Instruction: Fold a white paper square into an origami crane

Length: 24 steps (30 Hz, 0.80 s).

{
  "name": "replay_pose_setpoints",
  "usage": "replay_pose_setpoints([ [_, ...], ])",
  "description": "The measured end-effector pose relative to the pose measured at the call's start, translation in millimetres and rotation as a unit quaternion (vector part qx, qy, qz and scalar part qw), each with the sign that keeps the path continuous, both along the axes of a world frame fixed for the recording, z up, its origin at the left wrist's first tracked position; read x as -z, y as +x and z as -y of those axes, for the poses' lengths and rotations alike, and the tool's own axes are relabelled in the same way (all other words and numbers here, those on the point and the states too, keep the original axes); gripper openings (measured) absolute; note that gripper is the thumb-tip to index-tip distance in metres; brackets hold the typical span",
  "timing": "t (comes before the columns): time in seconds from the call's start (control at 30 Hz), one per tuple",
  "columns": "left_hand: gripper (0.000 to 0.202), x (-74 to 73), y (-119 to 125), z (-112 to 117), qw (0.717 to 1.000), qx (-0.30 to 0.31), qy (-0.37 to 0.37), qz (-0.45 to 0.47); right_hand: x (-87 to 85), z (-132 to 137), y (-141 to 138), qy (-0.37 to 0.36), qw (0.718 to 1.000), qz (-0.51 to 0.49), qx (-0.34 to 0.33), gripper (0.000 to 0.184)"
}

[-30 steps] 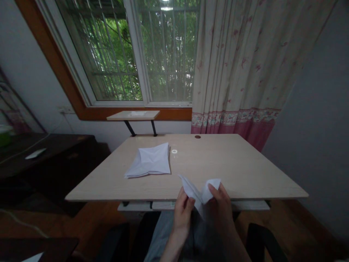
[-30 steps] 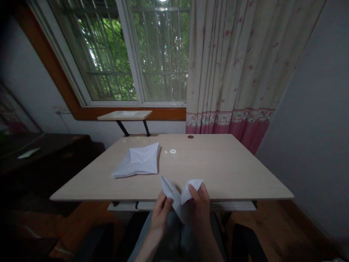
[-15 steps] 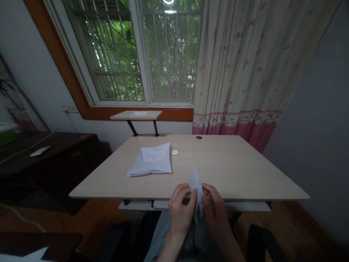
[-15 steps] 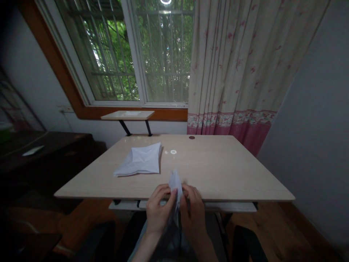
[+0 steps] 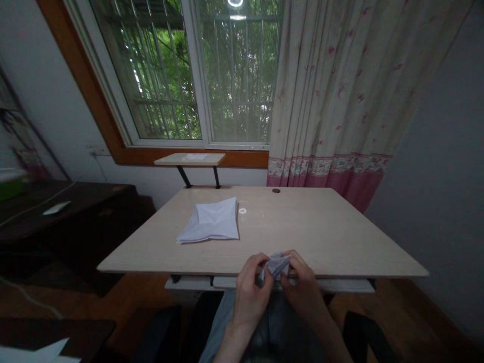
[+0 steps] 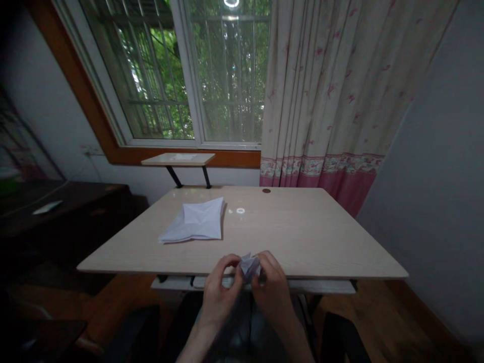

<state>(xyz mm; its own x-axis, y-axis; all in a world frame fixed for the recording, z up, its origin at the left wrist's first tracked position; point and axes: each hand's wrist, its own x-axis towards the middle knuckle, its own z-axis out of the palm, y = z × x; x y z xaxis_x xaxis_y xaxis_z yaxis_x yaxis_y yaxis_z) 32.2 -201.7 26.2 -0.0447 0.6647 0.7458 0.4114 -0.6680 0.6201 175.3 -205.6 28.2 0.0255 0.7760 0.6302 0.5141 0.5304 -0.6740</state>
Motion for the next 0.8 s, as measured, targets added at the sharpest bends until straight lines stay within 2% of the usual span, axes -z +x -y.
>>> replay_pose_setpoints([
  [0.13,0.019,1.0,-5,4,1.0,0.01,-0.022,0.008,-1.0,3,5,-0.065,0.992,-0.058,-0.092,0.011],
  [0.27,0.017,-2.9,-16,5,0.995,0.099,-0.008,-0.021,-9.1,11,14,-0.122,0.976,-0.103,-0.15,0.05],
  [0.3,0.019,-4.4,-19,5,0.992,0.125,0.002,-0.028,-12.4,14,16,-0.122,0.975,-0.089,-0.164,0.052],
  [0.4,0.026,-9.6,-26,7,0.985,0.167,0.04,-0.03,-22.6,21,19,-0.079,0.979,-0.044,-0.184,0.038],
  [0.47,0.026,-13.7,-28,12,0.984,0.164,0.069,-0.024,-27.8,26,19,-0.032,0.986,-0.029,-0.161,0.031],
  [0.57,0.022,-19.1,-29,20,0.984,0.154,0.085,-0.04,-31.9,35,19,0.031,0.992,0.007,-0.119,0.029],
  [0.67,0.021,-22.4,-32,26,0.982,0.16,0.076,-0.072,-34.3,42,22,0.052,0.991,0.058,-0.112,0.028],
  [0.8,0.022,-25.2,-40,26,0.972,0.153,0.112,-0.139,-39.1,43,29,0.075,0.982,0.129,-0.119,0.023],
])
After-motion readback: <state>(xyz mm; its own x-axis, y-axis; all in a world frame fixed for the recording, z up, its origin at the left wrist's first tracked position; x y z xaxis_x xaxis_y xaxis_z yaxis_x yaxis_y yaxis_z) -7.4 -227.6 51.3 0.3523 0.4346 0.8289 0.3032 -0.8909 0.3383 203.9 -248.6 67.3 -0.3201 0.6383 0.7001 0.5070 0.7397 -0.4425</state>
